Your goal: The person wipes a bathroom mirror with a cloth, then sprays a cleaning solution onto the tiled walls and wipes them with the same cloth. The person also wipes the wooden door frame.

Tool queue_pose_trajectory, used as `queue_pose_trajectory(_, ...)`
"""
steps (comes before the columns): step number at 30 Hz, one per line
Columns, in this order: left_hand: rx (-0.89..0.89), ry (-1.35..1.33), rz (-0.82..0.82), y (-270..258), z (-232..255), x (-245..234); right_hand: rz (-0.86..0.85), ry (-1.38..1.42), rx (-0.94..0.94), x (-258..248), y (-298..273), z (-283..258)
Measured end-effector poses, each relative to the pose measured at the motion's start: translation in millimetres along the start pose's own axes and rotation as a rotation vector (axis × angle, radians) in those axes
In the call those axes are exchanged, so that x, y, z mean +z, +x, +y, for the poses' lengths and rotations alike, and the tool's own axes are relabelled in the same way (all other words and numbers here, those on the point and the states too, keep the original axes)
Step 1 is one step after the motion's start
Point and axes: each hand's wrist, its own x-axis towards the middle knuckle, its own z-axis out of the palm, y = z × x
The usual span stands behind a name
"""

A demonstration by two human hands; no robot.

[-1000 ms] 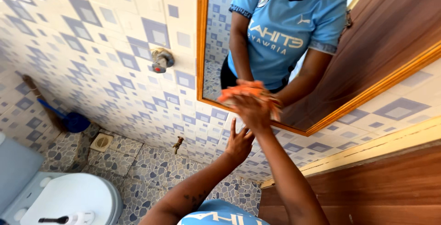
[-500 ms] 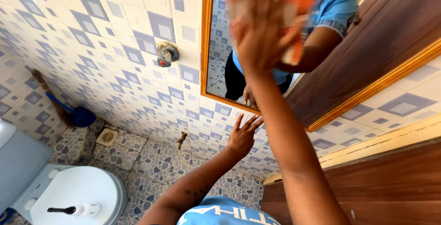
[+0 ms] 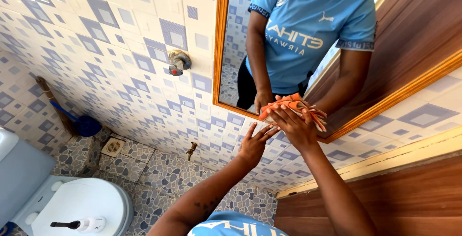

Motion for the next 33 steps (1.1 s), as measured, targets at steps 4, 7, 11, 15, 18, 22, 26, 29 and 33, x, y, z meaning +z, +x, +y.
queue_pose_trajectory(4, -0.019, -0.054, 0.160, 4.1, -3.5, 29.6, -0.072, 0.027, 0.022, 14.7, 21.5, -29.8)
queue_pose_trajectory(7, -0.042, -0.133, 0.021, 16.3, 0.0, 65.8, 0.018, 0.090, 0.082, 2.6, 80.2, -74.3)
queue_pose_trajectory(11, -0.089, -0.276, 0.311, 21.2, 2.2, 83.7, 0.056, 0.076, 0.064, -21.6, 127.6, -93.5)
queue_pose_trajectory(15, -0.028, -0.068, -0.115, 17.5, -1.7, 68.0, 0.029, 0.193, 0.049, -12.6, 94.0, -73.7)
queue_pose_trajectory(18, -0.036, -0.145, 0.094, 7.5, -7.2, 47.5, 0.049, 0.158, 0.166, -1.2, 26.0, -41.5)
queue_pose_trajectory(22, -0.046, 0.006, 0.261, 0.7, -7.2, 21.8, 0.051, 0.199, 0.422, 3.6, -56.3, -12.3)
queue_pose_trajectory(26, -0.049, -0.079, 0.202, 0.9, -6.2, 15.0, 0.007, 0.386, 0.879, 2.9, -73.0, -51.5)
queue_pose_trajectory(29, -0.045, -0.085, 0.213, 1.5, -8.1, 16.3, 0.036, 0.414, 1.074, -15.1, -46.6, -77.4)
queue_pose_trajectory(33, -0.024, -0.128, 0.191, 3.8, -12.6, 19.8, 0.105, 0.538, 1.053, -50.6, -16.7, -90.1)
